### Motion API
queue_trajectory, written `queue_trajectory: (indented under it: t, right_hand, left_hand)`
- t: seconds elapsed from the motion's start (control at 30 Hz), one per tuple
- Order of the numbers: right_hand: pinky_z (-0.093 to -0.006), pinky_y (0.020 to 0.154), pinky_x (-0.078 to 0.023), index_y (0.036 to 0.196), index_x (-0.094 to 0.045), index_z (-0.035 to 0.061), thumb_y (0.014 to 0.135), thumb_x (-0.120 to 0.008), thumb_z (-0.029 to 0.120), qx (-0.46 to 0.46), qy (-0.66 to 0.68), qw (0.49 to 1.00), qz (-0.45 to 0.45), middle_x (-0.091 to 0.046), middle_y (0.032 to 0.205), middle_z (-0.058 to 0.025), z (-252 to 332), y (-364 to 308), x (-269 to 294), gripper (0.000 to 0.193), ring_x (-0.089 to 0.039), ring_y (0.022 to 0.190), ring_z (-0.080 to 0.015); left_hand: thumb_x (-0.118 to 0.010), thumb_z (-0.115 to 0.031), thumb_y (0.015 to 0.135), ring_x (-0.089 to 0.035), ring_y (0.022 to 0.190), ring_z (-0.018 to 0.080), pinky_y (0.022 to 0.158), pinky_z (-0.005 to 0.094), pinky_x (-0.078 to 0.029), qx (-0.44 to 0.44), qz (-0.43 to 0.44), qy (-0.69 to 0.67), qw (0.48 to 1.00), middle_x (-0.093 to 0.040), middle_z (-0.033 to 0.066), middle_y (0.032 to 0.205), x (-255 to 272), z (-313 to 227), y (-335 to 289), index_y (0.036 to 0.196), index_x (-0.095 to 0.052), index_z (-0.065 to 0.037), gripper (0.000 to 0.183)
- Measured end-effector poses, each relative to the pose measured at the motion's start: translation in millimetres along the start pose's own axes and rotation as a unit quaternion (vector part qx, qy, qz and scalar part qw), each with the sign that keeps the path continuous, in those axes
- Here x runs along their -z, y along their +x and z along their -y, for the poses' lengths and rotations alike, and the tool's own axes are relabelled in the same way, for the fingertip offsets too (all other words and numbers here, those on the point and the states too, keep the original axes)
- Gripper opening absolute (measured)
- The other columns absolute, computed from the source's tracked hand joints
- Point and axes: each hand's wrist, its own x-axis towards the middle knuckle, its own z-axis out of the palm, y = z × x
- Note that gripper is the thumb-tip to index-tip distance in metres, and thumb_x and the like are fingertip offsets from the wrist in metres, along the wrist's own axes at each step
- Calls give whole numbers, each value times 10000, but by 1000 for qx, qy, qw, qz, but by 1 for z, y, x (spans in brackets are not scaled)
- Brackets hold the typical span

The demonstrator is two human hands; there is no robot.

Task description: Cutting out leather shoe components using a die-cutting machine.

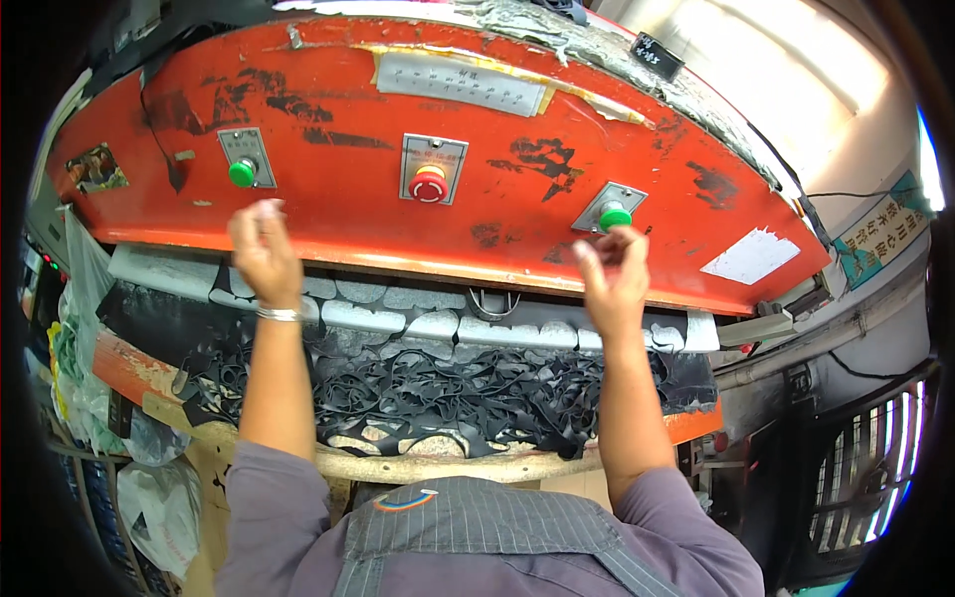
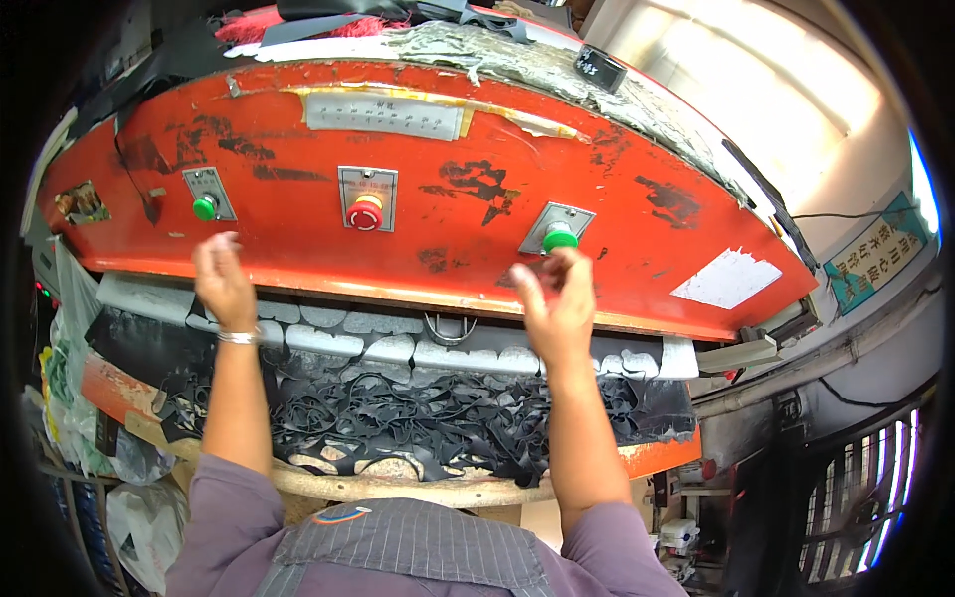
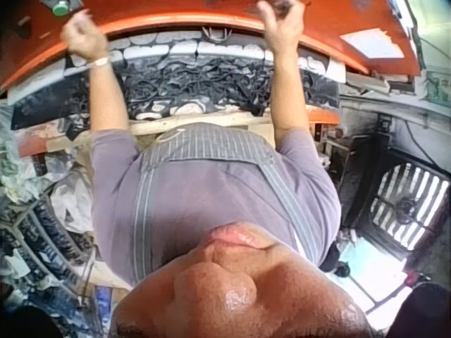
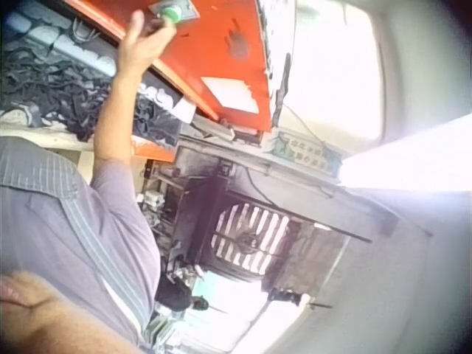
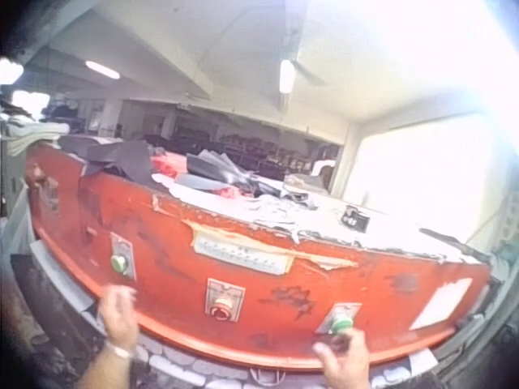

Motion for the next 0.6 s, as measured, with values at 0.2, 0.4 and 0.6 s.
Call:
queue_trajectory:
  t: [0.2,0.4,0.6]
  right_hand:
    - [-262,567,-459,924,-510,25,861,-688,111,-30,83,996,-26,-592,690,-63,-1,-5,15,207,-545,602,-112]
    - [-414,792,-493,1001,-609,14,795,-728,302,8,6,897,442,-627,937,-171,61,-133,35,374,-600,925,-364]
    - [-398,774,-511,1025,-620,36,688,-754,294,145,-97,845,505,-613,971,-127,66,-230,19,445,-602,900,-314]
  left_hand:
    - [-536,-178,953,-488,661,275,630,394,-397,-97,149,90,980,-483,115,675,49,-15,51,722,-462,-10,295]
    - [-678,-218,822,-590,661,286,629,375,-479,23,460,-56,886,-613,120,682,97,-87,-97,664,-620,-64,229]
    - [-702,-405,751,-578,910,267,811,381,-479,-43,619,38,783,-636,72,893,135,-136,-205,869,-723,-110,318]
